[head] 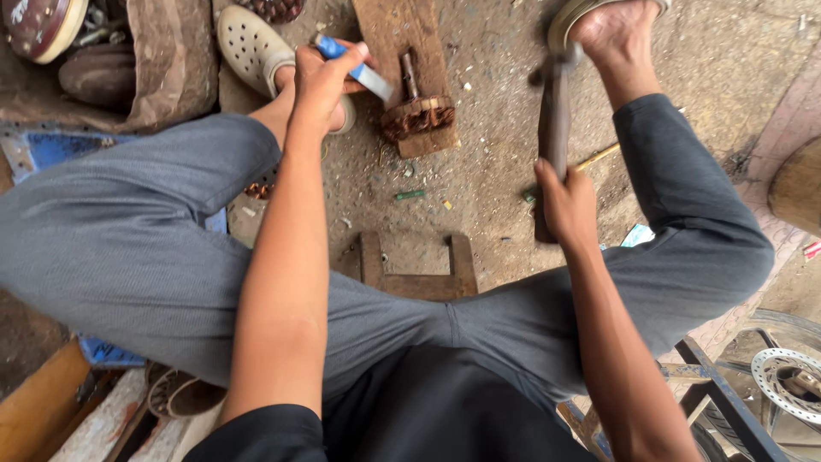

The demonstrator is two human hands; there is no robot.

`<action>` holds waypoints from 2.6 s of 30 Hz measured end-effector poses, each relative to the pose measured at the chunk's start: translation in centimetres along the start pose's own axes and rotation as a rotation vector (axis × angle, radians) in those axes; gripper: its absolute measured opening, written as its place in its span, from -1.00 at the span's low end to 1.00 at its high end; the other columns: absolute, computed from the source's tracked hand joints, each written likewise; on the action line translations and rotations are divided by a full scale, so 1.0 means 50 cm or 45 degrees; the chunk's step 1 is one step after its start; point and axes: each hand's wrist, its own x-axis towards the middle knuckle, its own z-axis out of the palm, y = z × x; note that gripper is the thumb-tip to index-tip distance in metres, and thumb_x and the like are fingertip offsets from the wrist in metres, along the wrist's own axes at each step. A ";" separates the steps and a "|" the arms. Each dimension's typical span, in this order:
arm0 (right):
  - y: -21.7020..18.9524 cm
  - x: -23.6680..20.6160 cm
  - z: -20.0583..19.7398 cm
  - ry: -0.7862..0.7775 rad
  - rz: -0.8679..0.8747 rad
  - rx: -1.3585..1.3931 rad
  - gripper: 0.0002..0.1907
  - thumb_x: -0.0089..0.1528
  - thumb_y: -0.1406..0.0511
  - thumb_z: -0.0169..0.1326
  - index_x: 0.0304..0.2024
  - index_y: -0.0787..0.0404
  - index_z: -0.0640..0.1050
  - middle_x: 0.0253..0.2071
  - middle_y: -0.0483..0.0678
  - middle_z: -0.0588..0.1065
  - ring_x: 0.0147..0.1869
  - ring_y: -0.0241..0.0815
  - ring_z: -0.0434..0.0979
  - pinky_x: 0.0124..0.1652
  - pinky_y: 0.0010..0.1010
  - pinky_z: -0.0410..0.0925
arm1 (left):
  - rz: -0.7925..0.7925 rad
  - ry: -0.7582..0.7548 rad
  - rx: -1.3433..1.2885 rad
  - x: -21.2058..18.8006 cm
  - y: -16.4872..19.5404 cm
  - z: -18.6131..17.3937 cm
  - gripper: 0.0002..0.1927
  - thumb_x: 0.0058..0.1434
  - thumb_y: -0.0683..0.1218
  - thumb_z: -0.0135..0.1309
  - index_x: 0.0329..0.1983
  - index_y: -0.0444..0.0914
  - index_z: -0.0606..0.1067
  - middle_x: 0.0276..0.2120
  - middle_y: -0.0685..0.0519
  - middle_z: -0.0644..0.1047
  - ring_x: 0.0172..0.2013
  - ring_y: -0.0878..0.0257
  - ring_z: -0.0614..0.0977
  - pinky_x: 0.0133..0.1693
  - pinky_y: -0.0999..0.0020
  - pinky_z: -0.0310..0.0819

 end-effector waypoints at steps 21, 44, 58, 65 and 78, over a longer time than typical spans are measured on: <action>-0.097 0.157 0.217 -0.108 -0.886 -0.144 -0.53 0.26 0.40 0.19 0.21 0.37 0.47 0.12 0.16 0.58 0.08 0.01 0.66 0.10 -0.22 0.49 | 0.297 0.435 0.640 -0.126 -0.080 0.048 -0.78 0.08 -0.01 0.32 -0.37 -0.26 0.67 -0.51 -0.05 0.68 -0.47 0.14 0.72 -0.33 0.27 0.57; 0.003 0.203 0.189 -0.134 -0.565 -0.148 -0.65 0.30 0.35 0.12 0.12 0.39 0.55 0.06 0.16 0.60 0.10 -0.02 0.64 0.14 -0.27 0.44 | 0.717 0.302 0.621 -0.191 -0.143 0.125 -0.90 0.15 -0.30 0.27 -0.26 -0.36 0.63 -0.23 -0.07 0.66 -0.18 0.08 0.72 -0.08 0.25 0.59; 0.022 0.197 0.197 -0.099 -0.491 -0.151 -0.65 0.26 0.29 0.16 0.03 0.38 0.60 -0.01 0.18 0.62 0.08 0.02 0.66 0.09 -0.25 0.45 | 0.958 0.487 1.400 -0.169 -0.233 0.163 -0.64 0.29 -0.10 0.15 0.15 -0.23 0.52 0.20 -0.08 0.51 0.18 -0.05 0.57 0.21 0.06 0.46; 0.076 0.228 0.214 0.152 -0.341 -0.115 -0.49 0.23 0.20 0.24 0.12 0.40 0.51 0.04 0.24 0.59 0.08 0.13 0.65 0.09 -0.18 0.45 | 0.710 0.294 1.078 -0.170 -0.255 0.150 -0.54 0.47 -0.14 -0.01 0.43 -0.23 0.34 0.38 -0.13 0.39 0.40 -0.10 0.41 0.44 0.04 0.31; 0.020 0.235 0.276 0.400 0.373 0.057 -0.49 0.33 0.03 0.04 0.03 0.36 0.42 -0.27 0.08 0.55 -0.33 -0.09 0.56 -0.25 -0.14 0.45 | 0.671 0.466 1.061 -0.189 -0.239 0.204 -0.58 0.47 -0.24 -0.08 0.38 -0.36 0.35 0.34 -0.21 0.41 0.39 -0.18 0.41 0.44 -0.05 0.29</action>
